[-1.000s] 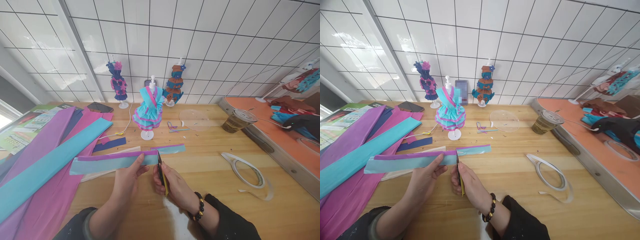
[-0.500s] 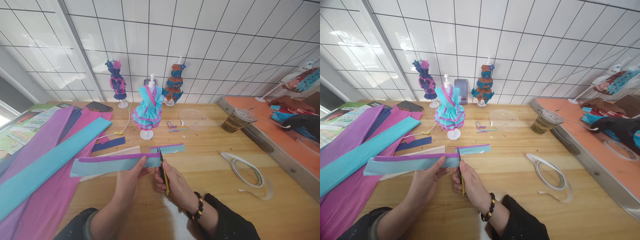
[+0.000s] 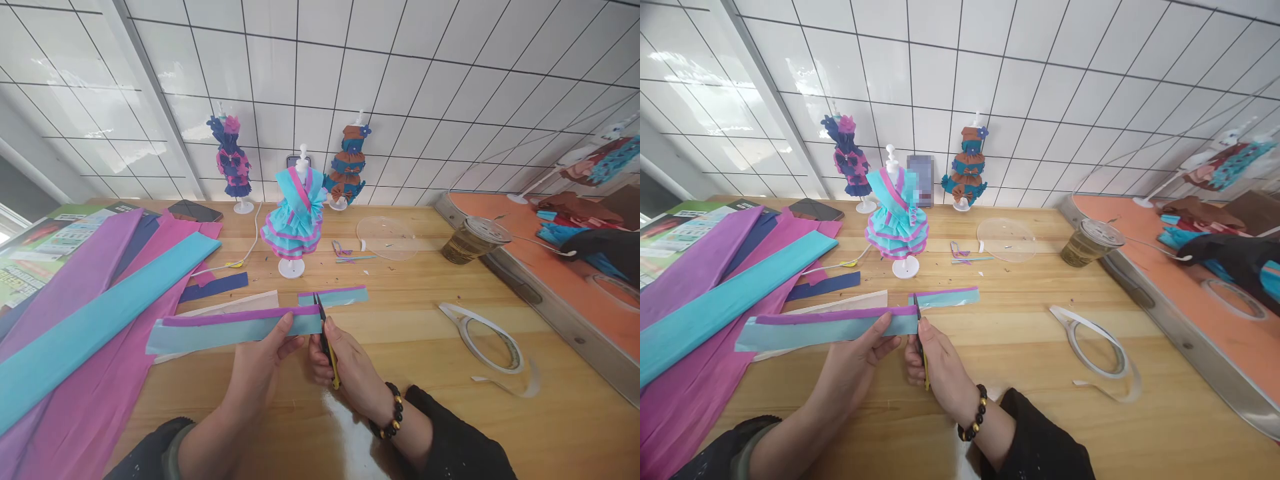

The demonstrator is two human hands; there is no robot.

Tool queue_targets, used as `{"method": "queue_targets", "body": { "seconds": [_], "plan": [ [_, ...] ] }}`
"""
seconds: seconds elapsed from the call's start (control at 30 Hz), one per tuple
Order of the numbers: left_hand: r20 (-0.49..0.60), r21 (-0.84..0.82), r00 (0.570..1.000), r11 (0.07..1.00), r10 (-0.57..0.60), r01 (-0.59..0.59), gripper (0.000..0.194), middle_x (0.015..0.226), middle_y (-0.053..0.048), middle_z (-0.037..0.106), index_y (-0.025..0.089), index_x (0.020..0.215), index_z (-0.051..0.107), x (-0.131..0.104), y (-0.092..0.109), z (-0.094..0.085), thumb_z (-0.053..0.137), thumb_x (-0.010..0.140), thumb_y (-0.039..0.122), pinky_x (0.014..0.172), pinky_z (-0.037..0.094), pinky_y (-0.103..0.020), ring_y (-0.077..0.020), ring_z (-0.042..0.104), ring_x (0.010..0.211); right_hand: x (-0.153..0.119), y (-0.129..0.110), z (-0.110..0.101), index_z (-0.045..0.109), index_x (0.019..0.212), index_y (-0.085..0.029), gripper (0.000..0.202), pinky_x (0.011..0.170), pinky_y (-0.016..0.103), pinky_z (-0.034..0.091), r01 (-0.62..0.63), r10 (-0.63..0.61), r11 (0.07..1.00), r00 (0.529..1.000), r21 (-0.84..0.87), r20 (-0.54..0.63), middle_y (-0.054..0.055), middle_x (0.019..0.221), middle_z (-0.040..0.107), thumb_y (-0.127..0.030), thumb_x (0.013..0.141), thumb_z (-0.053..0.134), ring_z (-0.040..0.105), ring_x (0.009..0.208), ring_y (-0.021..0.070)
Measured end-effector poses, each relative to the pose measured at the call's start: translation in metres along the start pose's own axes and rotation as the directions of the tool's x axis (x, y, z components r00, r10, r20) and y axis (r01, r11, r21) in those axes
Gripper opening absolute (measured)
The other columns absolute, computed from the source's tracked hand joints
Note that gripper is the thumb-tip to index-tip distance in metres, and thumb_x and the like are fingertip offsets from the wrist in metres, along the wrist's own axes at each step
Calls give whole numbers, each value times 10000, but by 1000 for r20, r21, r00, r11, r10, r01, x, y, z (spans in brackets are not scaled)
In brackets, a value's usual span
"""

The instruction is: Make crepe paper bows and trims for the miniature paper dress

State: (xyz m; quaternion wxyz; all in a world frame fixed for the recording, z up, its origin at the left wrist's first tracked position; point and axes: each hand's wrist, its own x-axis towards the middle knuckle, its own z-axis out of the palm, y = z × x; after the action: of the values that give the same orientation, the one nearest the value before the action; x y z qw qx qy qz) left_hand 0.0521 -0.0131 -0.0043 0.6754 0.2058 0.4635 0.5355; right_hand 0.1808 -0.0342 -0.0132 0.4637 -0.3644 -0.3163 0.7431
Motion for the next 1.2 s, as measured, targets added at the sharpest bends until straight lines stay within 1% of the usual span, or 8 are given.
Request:
{"method": "queue_targets", "body": {
  "seconds": [0.27,0.47,0.6,0.7,0.83,0.93,1.07,1.2],
  "plan": [
    [8,-5,1000,1000,-9,9,163,707,-1,643,134,755,634,1,0,0,725,650,219,621,566,-248,-126,617,671,-1,0,1,395,670,-177,413,396,188,191,11,-11,1000,1000,-1,-14,-83,512,315,-557,831,400,234,395,28],
    [9,14,999,999,-35,35,147,653,10,616,119,662,617,1,2,1,723,651,220,630,563,-245,-106,592,634,-1,1,0,384,680,-185,411,389,183,173,-2,1,1000,1000,-26,-32,-88,505,316,-571,815,418,217,392,26],
    [41,13,999,1000,3,-3,150,714,9,636,147,762,623,1,4,0,713,663,215,616,558,-257,-121,598,678,-1,1,0,373,670,-186,407,387,182,173,19,-21,999,999,-43,-35,-87,506,314,-562,821,415,221,395,27],
    [54,25,998,999,21,-22,161,748,8,654,166,788,623,1,6,0,709,663,220,618,551,-258,-134,609,710,-1,0,-1,376,686,-187,395,396,185,185,32,-34,998,999,-60,-29,-83,521,322,-553,833,397,237,404,30],
    [23,19,999,999,28,-29,241,816,12,671,192,830,629,2,9,4,735,616,221,599,544,-254,-143,618,730,-1,0,-2,390,714,-187,385,402,187,199,32,-33,998,999,-62,-12,-80,533,330,-549,844,374,248,409,34],
    [4,11,999,999,33,-34,281,811,-1,667,176,832,633,2,10,5,754,582,219,579,542,-251,-146,618,713,0,-1,-3,390,716,-190,390,400,187,196,27,-28,997,1000,-70,-8,-81,525,323,-560,838,374,245,406,36],
    [19,9,1000,1000,18,-18,265,770,-12,659,151,797,633,2,10,5,759,573,215,586,543,-255,-146,614,700,-1,-1,-2,373,684,-191,403,392,189,170,15,-14,997,1000,-79,6,-85,519,293,-564,836,371,207,402,34],
    [19,21,1000,1000,21,-22,273,791,-8,659,161,821,631,2,9,5,755,584,213,589,543,-260,-147,614,711,-1,-1,-2,358,670,-196,398,382,187,151,20,-20,997,1000,-72,-5,-92,509,275,-558,831,391,174,399,33]
  ]
}}
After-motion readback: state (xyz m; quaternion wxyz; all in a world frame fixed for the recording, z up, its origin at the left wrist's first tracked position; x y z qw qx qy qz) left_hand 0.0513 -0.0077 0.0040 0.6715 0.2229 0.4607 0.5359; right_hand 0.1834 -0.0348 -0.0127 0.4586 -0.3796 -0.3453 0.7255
